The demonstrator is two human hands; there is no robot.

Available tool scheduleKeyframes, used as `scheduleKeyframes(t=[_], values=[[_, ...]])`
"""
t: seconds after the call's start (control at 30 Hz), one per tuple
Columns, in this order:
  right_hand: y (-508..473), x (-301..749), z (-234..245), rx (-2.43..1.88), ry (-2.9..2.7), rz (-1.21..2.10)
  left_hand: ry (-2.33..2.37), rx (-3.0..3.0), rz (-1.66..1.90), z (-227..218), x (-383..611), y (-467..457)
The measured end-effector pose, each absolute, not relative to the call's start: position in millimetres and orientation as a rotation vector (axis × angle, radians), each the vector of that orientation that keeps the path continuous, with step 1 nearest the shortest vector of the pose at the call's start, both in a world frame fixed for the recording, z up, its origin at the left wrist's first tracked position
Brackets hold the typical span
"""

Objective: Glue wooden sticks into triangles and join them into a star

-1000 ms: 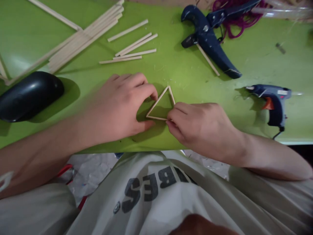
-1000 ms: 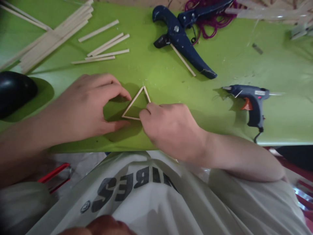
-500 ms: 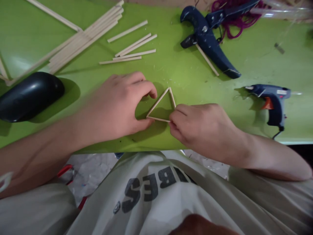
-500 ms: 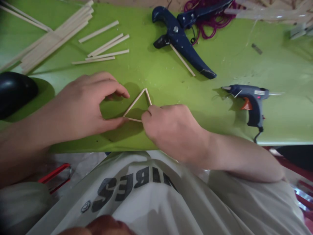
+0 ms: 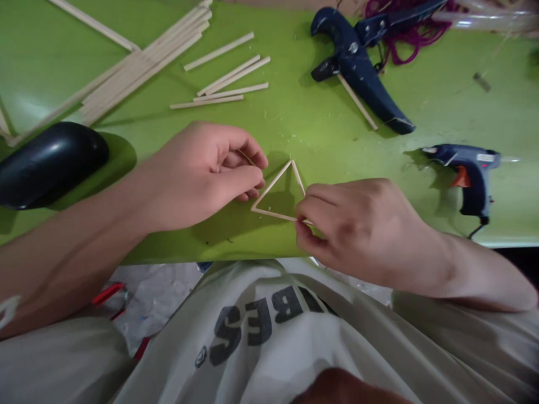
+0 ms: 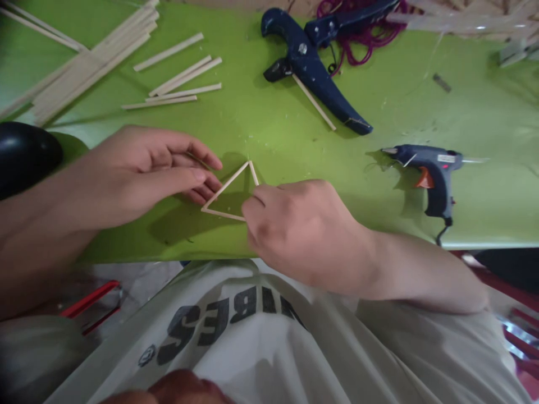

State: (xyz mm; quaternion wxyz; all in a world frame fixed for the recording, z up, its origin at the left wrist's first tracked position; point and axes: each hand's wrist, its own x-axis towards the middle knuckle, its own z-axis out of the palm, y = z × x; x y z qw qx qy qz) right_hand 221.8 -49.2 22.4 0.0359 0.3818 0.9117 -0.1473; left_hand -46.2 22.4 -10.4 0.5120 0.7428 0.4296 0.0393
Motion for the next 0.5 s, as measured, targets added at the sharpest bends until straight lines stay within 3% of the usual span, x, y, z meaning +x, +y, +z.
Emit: scheduleKeyframes(t=[0.13, 0.37, 0.5], values=[[-49, 222, 24, 1.188, 2.788, -0.475, 1.011, 1.397, 0.008, -14, -41, 26], [-50, 221, 22, 1.215, 2.833, -0.453, 1.102, 1.428, 0.058, -21, -35, 23], [-43, 226, 25, 1.325, 2.763, -0.655, 1.1, 1.466, 0.08, -25, -38, 23]])
